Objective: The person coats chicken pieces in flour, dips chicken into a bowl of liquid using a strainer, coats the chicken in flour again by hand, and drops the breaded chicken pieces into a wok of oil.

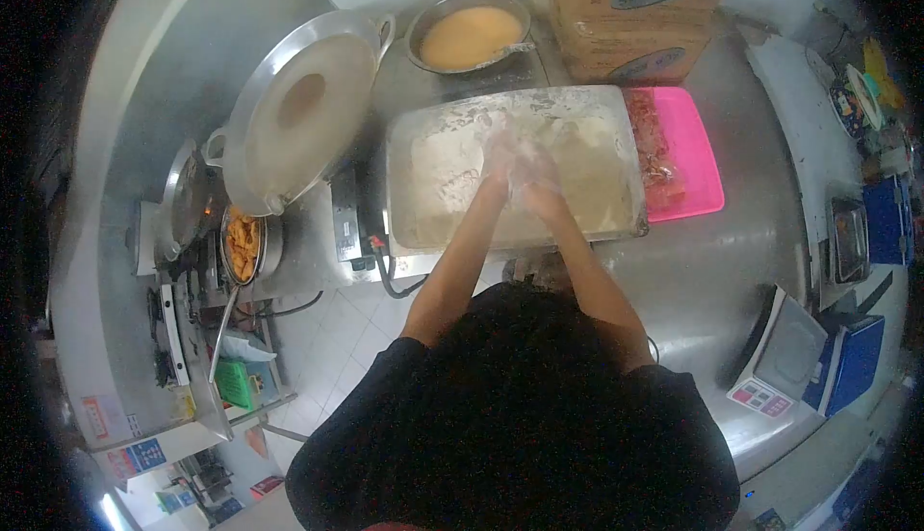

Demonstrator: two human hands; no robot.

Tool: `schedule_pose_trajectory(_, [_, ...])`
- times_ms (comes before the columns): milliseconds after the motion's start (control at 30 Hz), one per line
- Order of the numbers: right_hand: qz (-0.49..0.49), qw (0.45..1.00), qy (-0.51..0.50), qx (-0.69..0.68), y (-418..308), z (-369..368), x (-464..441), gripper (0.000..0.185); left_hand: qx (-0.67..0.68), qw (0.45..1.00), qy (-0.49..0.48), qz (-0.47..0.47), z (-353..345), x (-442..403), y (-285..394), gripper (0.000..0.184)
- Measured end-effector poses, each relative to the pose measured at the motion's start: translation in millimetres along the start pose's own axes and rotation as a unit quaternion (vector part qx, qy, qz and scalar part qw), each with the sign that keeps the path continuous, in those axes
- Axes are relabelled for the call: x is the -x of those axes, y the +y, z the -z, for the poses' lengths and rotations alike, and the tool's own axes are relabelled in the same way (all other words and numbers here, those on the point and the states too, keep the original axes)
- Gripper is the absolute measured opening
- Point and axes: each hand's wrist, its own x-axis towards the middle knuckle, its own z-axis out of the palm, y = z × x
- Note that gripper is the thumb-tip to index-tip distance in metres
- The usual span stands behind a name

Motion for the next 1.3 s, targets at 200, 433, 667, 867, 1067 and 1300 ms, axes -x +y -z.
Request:
schedule_pose_trajectory(200, [0.097,0.993,0.039,-0.058,-10.4,-0.2,5.4,0.022,0.050,0.996,-0.019,0.069,-11.7,-1.5,20.9,0.071])
schedule_pose_trajectory(433, [-0.112,0.988,-0.009,-0.106,-33.3,45.8,-3.1,0.053,-0.153,0.931,-0.140,-0.301,17.0,-2.6,-15.5,0.052])
schedule_pose_trajectory(667, [-0.215,0.915,-0.036,-0.339,17.0,35.0,-27.7,0.065,-0.404,0.861,-0.239,-0.193,7.4,63.5,-16.4,0.010])
schedule_pose_trajectory(867, [-0.275,0.851,-0.050,-0.443,29.5,25.2,-38.7,0.062,-0.375,0.869,-0.220,-0.235,11.5,48.4,-57.1,0.014])
schedule_pose_trajectory(1067, [-0.226,0.835,-0.084,-0.495,92.5,3.6,-50.6,0.056,-0.433,0.868,-0.148,-0.191,12.3,75.3,-51.4,0.018])
schedule_pose_trajectory(1300, [-0.367,0.604,-0.141,-0.693,159.3,3.3,-84.6,0.056,-0.317,0.892,-0.237,-0.220,12.8,98.5,-47.3,0.022])
